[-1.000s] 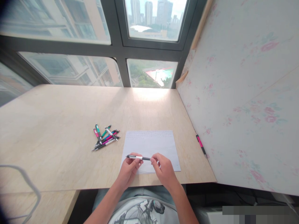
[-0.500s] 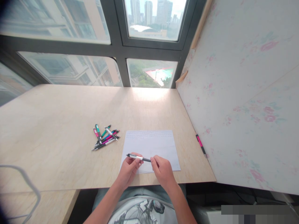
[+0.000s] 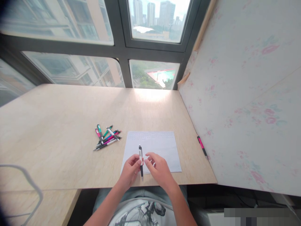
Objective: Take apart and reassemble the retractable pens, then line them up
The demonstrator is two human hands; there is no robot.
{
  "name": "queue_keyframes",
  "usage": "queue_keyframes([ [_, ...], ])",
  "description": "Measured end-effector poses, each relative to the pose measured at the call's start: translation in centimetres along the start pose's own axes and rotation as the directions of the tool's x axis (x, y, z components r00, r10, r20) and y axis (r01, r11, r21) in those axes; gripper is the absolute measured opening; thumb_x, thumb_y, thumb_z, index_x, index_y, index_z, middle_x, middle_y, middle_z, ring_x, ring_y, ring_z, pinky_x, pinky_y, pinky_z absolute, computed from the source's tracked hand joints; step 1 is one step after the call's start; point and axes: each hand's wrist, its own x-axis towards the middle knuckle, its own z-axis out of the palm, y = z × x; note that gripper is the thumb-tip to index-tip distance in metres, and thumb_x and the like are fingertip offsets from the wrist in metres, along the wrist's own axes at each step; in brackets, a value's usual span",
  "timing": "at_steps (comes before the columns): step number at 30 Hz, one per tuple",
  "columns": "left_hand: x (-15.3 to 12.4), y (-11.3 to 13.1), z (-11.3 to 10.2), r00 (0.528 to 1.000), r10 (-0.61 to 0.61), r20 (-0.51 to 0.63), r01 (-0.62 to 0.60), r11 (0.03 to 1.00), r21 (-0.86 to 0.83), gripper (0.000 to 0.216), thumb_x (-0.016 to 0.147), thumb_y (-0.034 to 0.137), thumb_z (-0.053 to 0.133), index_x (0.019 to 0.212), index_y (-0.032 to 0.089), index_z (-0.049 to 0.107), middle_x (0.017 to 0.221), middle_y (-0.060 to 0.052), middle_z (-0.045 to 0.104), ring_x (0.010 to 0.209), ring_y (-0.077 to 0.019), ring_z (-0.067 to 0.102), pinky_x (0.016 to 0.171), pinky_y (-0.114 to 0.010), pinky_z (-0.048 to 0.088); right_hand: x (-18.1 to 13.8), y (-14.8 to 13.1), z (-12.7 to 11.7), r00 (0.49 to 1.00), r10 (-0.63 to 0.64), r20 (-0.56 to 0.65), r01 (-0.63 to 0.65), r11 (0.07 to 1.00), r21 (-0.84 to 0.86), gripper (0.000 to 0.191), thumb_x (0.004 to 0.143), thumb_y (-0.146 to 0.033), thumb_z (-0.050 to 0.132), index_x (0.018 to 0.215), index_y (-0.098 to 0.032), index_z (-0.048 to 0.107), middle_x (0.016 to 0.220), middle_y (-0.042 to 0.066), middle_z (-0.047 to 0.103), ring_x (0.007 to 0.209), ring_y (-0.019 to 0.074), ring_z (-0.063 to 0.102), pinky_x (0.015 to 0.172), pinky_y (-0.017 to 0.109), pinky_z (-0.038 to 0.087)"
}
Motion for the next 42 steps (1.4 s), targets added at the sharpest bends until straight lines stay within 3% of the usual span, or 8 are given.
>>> queue_keyframes([
  [4, -0.1, -0.1, 0.2, 0.993, 0.058, 0.099, -0.077, 0.975, 0.208, 0.028, 0.066, 0.037, 0.08, 0.073, 0.015, 0.064, 0.064, 0.001, 0.056, 0.059, -0.0115, 0.046, 0.054, -0.022, 0.035, 0.7, -0.7, 1.0, 0.996, -0.002, -0.095, -0.007, 0.996, -0.089, 0.031, 0.087, -0.032, 0.055, 0.115, -0.021, 0.06, 0.088, 0.004, 0.068, 0.068, 0.0154, 0.06, 0.062, 0.026, 0.047],
  [8, -0.3, 0.1, 0.4, 0.983, 0.084, 0.161, -0.129, 0.948, 0.29, 0.027, 0.065, 0.036, 0.081, 0.075, 0.015, 0.067, 0.066, 0.0, 0.058, 0.061, -0.0133, 0.048, 0.057, -0.024, 0.037, 0.9, -0.4, 1.0, 0.994, 0.007, -0.112, -0.023, 0.989, -0.143, 0.022, 0.085, -0.027, 0.056, 0.104, -0.021, 0.065, 0.079, 0.003, 0.067, 0.068, 0.0162, 0.061, 0.062, 0.026, 0.047],
  [15, -0.8, 0.6, 0.6, 0.977, 0.042, 0.21, -0.101, 0.956, 0.274, 0.025, 0.074, 0.036, 0.073, 0.088, 0.016, 0.07, 0.068, -0.004, 0.064, 0.058, -0.0139, 0.05, 0.055, -0.025, 0.038, 1.3, 0.8, -0.5, 0.961, 0.116, -0.25, -0.037, 0.953, 0.302, 0.038, 0.088, -0.036, 0.053, 0.121, -0.018, 0.053, 0.086, 0.005, 0.067, 0.071, 0.0169, 0.063, 0.054, 0.026, 0.052],
  [18, -0.8, 0.6, 0.5, 0.981, 0.045, 0.187, -0.095, 0.958, 0.27, 0.026, 0.073, 0.036, 0.074, 0.089, 0.016, 0.07, 0.065, -0.003, 0.065, 0.055, -0.0133, 0.049, 0.054, -0.024, 0.038, 1.4, 1.2, -0.2, 0.943, 0.117, -0.312, 0.009, 0.927, 0.374, 0.05, 0.089, -0.036, 0.053, 0.133, -0.018, 0.041, 0.089, 0.006, 0.068, 0.073, 0.0172, 0.064, 0.056, 0.027, 0.055],
  [22, -0.8, 0.7, 0.6, 0.985, 0.064, 0.16, -0.107, 0.955, 0.275, 0.026, 0.072, 0.036, 0.075, 0.088, 0.016, 0.07, 0.064, -0.003, 0.065, 0.056, -0.0136, 0.051, 0.054, -0.024, 0.038, 0.9, 1.5, 0.9, 0.965, 0.088, -0.246, 0.015, 0.921, 0.389, 0.072, 0.085, -0.033, 0.059, 0.147, -0.024, 0.021, 0.096, 0.005, 0.067, 0.073, 0.0166, 0.065, 0.057, 0.028, 0.057],
  [26, -0.9, 0.5, 0.9, 0.983, 0.075, 0.169, -0.119, 0.955, 0.273, 0.025, 0.072, 0.036, 0.076, 0.086, 0.017, 0.07, 0.067, -0.004, 0.067, 0.056, -0.0139, 0.052, 0.052, -0.024, 0.038, 0.8, 1.7, 1.1, 0.976, 0.109, -0.189, -0.011, 0.892, 0.452, 0.084, 0.082, -0.033, 0.062, 0.15, -0.026, 0.013, 0.084, 0.001, 0.067, 0.068, 0.0169, 0.066, 0.056, 0.029, 0.057],
  [33, -0.6, 1.8, -0.1, 0.97, 0.242, 0.033, -0.243, 0.944, 0.221, 0.019, 0.084, 0.036, 0.064, 0.082, 0.017, 0.067, 0.075, -0.005, 0.067, 0.06, -0.0133, 0.053, 0.054, -0.024, 0.039, 1.5, 2.5, -1.4, 0.855, 0.215, -0.472, 0.098, 0.827, 0.554, 0.074, 0.084, -0.035, 0.065, 0.145, -0.02, 0.025, 0.079, 0.002, 0.069, 0.069, 0.0178, 0.067, 0.059, 0.028, 0.052],
  [42, 0.1, 4.6, -4.6, 0.869, 0.493, -0.045, -0.354, 0.683, 0.639, 0.013, 0.08, 0.032, 0.066, 0.083, 0.019, 0.07, 0.074, -0.004, 0.07, 0.067, -0.0178, 0.061, 0.069, -0.028, 0.047, 1.7, 3.2, -2.0, 0.834, 0.268, -0.482, 0.13, 0.753, 0.645, 0.074, 0.082, -0.036, 0.068, 0.143, -0.025, 0.028, 0.082, 0.002, 0.069, 0.072, 0.0173, 0.068, 0.062, 0.027, 0.05],
])
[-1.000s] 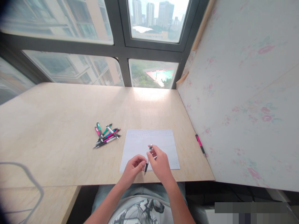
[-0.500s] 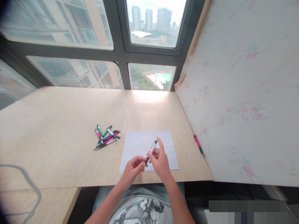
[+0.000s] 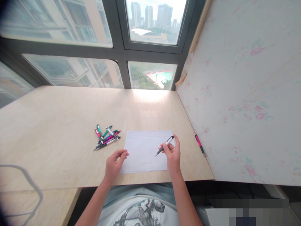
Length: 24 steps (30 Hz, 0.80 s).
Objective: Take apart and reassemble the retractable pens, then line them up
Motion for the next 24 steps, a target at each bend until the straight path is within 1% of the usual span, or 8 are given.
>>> queue_keyframes([
  [2, 0.1, -0.5, -0.5, 0.999, 0.031, -0.019, -0.029, 0.996, 0.089, 0.014, 0.082, 0.032, 0.063, 0.086, 0.02, 0.069, 0.078, -0.004, 0.071, 0.071, -0.0187, 0.063, 0.071, -0.03, 0.048, 0.1, 0.0, 0.0, 1.0, -0.007, -0.016, 0.007, 1.0, 0.013, 0.073, 0.081, -0.036, 0.069, 0.142, -0.025, 0.03, 0.081, 0.002, 0.07, 0.071, 0.0173, 0.068, 0.061, 0.027, 0.049],
  [4, 0.2, -0.9, -0.8, 0.998, 0.058, -0.011, -0.056, 0.984, 0.167, 0.016, 0.085, 0.032, 0.059, 0.089, 0.019, 0.068, 0.079, -0.003, 0.071, 0.072, -0.0188, 0.063, 0.07, -0.03, 0.049, 0.2, 0.0, -0.1, 1.0, -0.008, -0.025, 0.008, 1.0, 0.018, 0.073, 0.081, -0.035, 0.07, 0.141, -0.024, 0.03, 0.08, 0.002, 0.07, 0.071, 0.0172, 0.068, 0.061, 0.027, 0.049],
  [7, 0.2, -1.1, -0.8, 0.991, 0.135, 0.014, -0.134, 0.955, 0.267, 0.017, 0.087, 0.032, 0.056, 0.089, 0.019, 0.067, 0.079, -0.003, 0.071, 0.069, -0.0177, 0.063, 0.068, -0.029, 0.049, 0.2, -0.1, -0.1, 1.0, -0.005, -0.022, 0.005, 1.0, 0.021, 0.077, 0.081, -0.034, 0.069, 0.144, -0.025, 0.026, 0.08, 0.001, 0.07, 0.071, 0.017, 0.068, 0.062, 0.027, 0.048],
  [10, 0.0, -1.2, -0.6, 0.971, 0.228, 0.066, -0.237, 0.91, 0.341, 0.016, 0.088, 0.03, 0.054, 0.088, 0.019, 0.066, 0.079, -0.003, 0.071, 0.068, -0.017, 0.062, 0.067, -0.028, 0.05, 0.2, -0.2, -0.1, 1.0, -0.003, -0.015, 0.003, 1.0, 0.027, 0.081, 0.081, -0.034, 0.07, 0.146, -0.027, 0.022, 0.08, 0.0, 0.07, 0.071, 0.0171, 0.068, 0.062, 0.027, 0.049],
  [13, -0.1, -1.5, -0.5, 0.947, 0.289, 0.14, -0.321, 0.855, 0.407, 0.015, 0.09, 0.028, 0.052, 0.089, 0.02, 0.065, 0.081, -0.004, 0.07, 0.072, -0.0171, 0.063, 0.068, -0.028, 0.05, 0.2, -0.3, -0.1, 1.0, -0.013, -0.029, 0.013, 1.0, 0.014, 0.076, 0.081, -0.035, 0.069, 0.144, -0.025, 0.027, 0.08, 0.001, 0.07, 0.071, 0.0175, 0.068, 0.061, 0.027, 0.049],
  [15, 0.0, -1.8, -0.6, 0.936, 0.308, 0.173, -0.353, 0.826, 0.439, 0.015, 0.091, 0.027, 0.051, 0.091, 0.02, 0.065, 0.084, -0.004, 0.07, 0.077, -0.0174, 0.063, 0.072, -0.028, 0.05, 0.3, -0.2, -0.2, 0.999, -0.02, -0.04, 0.021, 1.0, 0.005, 0.073, 0.081, -0.036, 0.069, 0.142, -0.024, 0.03, 0.079, 0.001, 0.07, 0.07, 0.0178, 0.068, 0.061, 0.028, 0.049],
  [18, 0.3, -2.0, -0.9, 0.936, 0.298, 0.187, -0.351, 0.82, 0.452, 0.015, 0.091, 0.026, 0.051, 0.093, 0.02, 0.064, 0.088, -0.004, 0.07, 0.079, -0.0172, 0.064, 0.074, -0.028, 0.05, 0.3, -0.1, -0.3, 0.999, -0.022, -0.043, 0.022, 1.0, 0.0, 0.073, 0.081, -0.037, 0.069, 0.141, -0.023, 0.031, 0.079, 0.001, 0.07, 0.07, 0.018, 0.068, 0.061, 0.028, 0.049],
  [24, 0.5, -1.9, -1.1, 0.959, 0.242, 0.15, -0.283, 0.873, 0.397, 0.017, 0.091, 0.028, 0.051, 0.09, 0.02, 0.066, 0.086, -0.004, 0.071, 0.079, -0.0169, 0.065, 0.069, -0.027, 0.05, 0.3, 0.1, -0.4, 1.0, -0.007, -0.023, 0.007, 1.0, 0.013, 0.073, 0.081, -0.035, 0.069, 0.142, -0.025, 0.029, 0.079, 0.001, 0.07, 0.07, 0.0171, 0.068, 0.061, 0.027, 0.049],
])
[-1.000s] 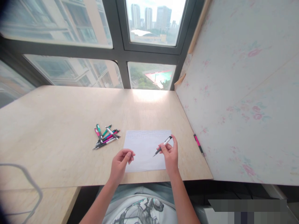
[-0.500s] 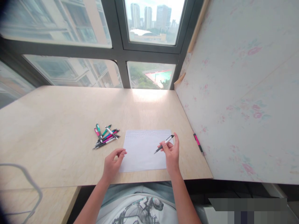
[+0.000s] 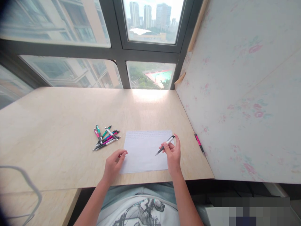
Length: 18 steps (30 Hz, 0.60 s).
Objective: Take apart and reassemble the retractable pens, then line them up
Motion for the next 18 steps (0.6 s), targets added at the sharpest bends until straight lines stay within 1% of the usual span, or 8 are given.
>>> queue_keyframes([
  [5, -0.14, 0.35, -0.08, 0.999, -0.022, 0.031, 0.023, 0.999, -0.029, 0.018, 0.091, 0.03, 0.051, 0.088, 0.02, 0.065, 0.085, -0.004, 0.071, 0.077, -0.0167, 0.065, 0.069, -0.027, 0.051, 0.02, 0.14, 0.03, 1.0, -0.015, -0.009, 0.014, 1.0, -0.027, 0.07, 0.082, -0.035, 0.069, 0.139, -0.023, 0.031, 0.079, 0.002, 0.071, 0.07, 0.0178, 0.069, 0.061, 0.027, 0.049],
  [11, -0.13, 0.33, -0.03, 0.999, -0.02, 0.05, 0.021, 0.999, -0.027, 0.019, 0.09, 0.031, 0.05, 0.086, 0.02, 0.065, 0.083, -0.005, 0.07, 0.075, -0.0177, 0.065, 0.068, -0.028, 0.051, -0.06, 0.07, 0.04, 1.0, -0.005, 0.004, 0.005, 0.999, -0.044, 0.077, 0.082, -0.035, 0.068, 0.144, -0.024, 0.024, 0.079, 0.001, 0.07, 0.07, 0.0181, 0.069, 0.061, 0.028, 0.05],
  [16, -0.12, 0.24, 0.05, 0.996, -0.034, 0.077, 0.036, 0.999, -0.017, 0.019, 0.09, 0.03, 0.05, 0.087, 0.02, 0.065, 0.083, -0.004, 0.07, 0.074, -0.0175, 0.064, 0.067, -0.028, 0.05, -0.15, 0.15, -0.17, 1.0, -0.011, -0.001, 0.011, 0.999, -0.053, 0.069, 0.082, -0.035, 0.068, 0.139, -0.022, 0.031, 0.079, 0.002, 0.071, 0.07, 0.0181, 0.069, 0.062, 0.028, 0.05],
  [18, -0.1, 0.22, 0.06, 0.995, -0.042, 0.093, 0.043, 0.999, -0.006, 0.019, 0.091, 0.031, 0.05, 0.088, 0.02, 0.065, 0.084, -0.004, 0.069, 0.073, -0.0172, 0.064, 0.067, -0.028, 0.05, -0.14, 0.26, -0.21, 1.0, 0.003, 0.003, -0.003, 0.998, -0.061, 0.07, 0.082, -0.035, 0.069, 0.138, -0.022, 0.031, 0.079, 0.002, 0.071, 0.07, 0.0184, 0.069, 0.062, 0.028, 0.051],
])
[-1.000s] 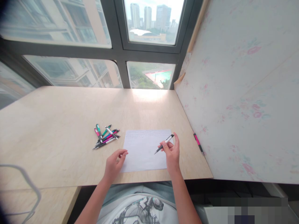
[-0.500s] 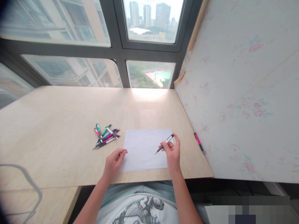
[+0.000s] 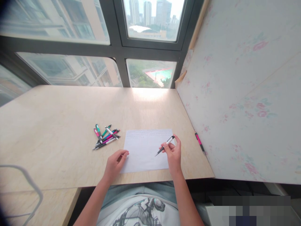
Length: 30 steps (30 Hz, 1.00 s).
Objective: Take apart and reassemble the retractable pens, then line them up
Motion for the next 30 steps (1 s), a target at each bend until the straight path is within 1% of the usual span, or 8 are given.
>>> queue_keyframes([
  [7, 0.08, 0.06, -0.06, 1.0, -0.001, 0.008, 0.001, 1.0, -0.008, 0.02, 0.091, 0.032, 0.049, 0.088, 0.02, 0.064, 0.085, -0.006, 0.07, 0.074, -0.0181, 0.064, 0.068, -0.029, 0.05, 0.04, 0.39, 0.05, 1.0, 0.027, -0.003, -0.027, 0.999, -0.02, 0.074, 0.081, -0.038, 0.069, 0.141, -0.021, 0.03, 0.077, 0.001, 0.07, 0.068, 0.0182, 0.069, 0.059, 0.027, 0.05],
  [16, 0.09, -0.01, 0.03, 1.0, 0.008, 0.0, -0.008, 1.0, -0.005, 0.019, 0.089, 0.03, 0.05, 0.088, 0.019, 0.066, 0.082, -0.006, 0.071, 0.072, -0.0183, 0.065, 0.066, -0.029, 0.051, -0.2, 0.46, -0.04, 1.0, 0.019, 0.024, -0.018, 0.999, -0.028, 0.071, 0.081, -0.038, 0.069, 0.137, -0.021, 0.029, 0.077, 0.002, 0.071, 0.069, 0.0193, 0.069, 0.059, 0.029, 0.052],
  [21, 0.0, -0.14, 0.13, 1.0, -0.005, 0.014, 0.005, 1.0, 0.008, 0.019, 0.089, 0.03, 0.05, 0.088, 0.019, 0.065, 0.083, -0.005, 0.071, 0.072, -0.0176, 0.064, 0.067, -0.028, 0.05, -0.19, 0.52, 0.04, 0.999, 0.035, 0.023, -0.035, 0.999, -0.023, 0.081, 0.081, -0.038, 0.069, 0.145, -0.022, 0.022, 0.077, 0.0, 0.071, 0.069, 0.018, 0.069, 0.06, 0.027, 0.051],
  [25, -0.03, -0.21, 0.18, 0.999, 0.001, 0.034, -0.002, 0.999, 0.034, 0.02, 0.091, 0.031, 0.049, 0.089, 0.019, 0.065, 0.082, -0.005, 0.07, 0.071, -0.0177, 0.063, 0.066, -0.029, 0.049, -0.22, 0.52, 0.11, 0.999, 0.039, -0.004, -0.039, 0.999, -0.014, 0.085, 0.081, -0.037, 0.069, 0.148, -0.023, 0.018, 0.077, 0.0, 0.071, 0.069, 0.0172, 0.068, 0.06, 0.026, 0.05],
  [27, -0.03, -0.25, 0.19, 0.999, 0.003, 0.039, -0.004, 0.999, 0.039, 0.02, 0.091, 0.031, 0.048, 0.089, 0.019, 0.064, 0.083, -0.006, 0.07, 0.071, -0.0178, 0.063, 0.066, -0.029, 0.049, -0.23, 0.5, 0.13, 0.999, 0.035, -0.017, -0.035, 0.999, -0.015, 0.085, 0.081, -0.038, 0.069, 0.148, -0.024, 0.018, 0.077, 0.0, 0.07, 0.068, 0.0172, 0.068, 0.059, 0.026, 0.05],
  [30, -0.04, -0.31, 0.2, 0.999, 0.006, 0.038, -0.008, 0.999, 0.044, 0.02, 0.091, 0.031, 0.048, 0.088, 0.019, 0.064, 0.082, -0.005, 0.07, 0.07, -0.0178, 0.063, 0.066, -0.029, 0.049, -0.29, 0.4, 0.15, 1.0, 0.023, -0.018, -0.024, 0.999, -0.021, 0.081, 0.081, -0.039, 0.069, 0.145, -0.023, 0.023, 0.076, 0.0, 0.07, 0.067, 0.0177, 0.068, 0.058, 0.027, 0.049],
])
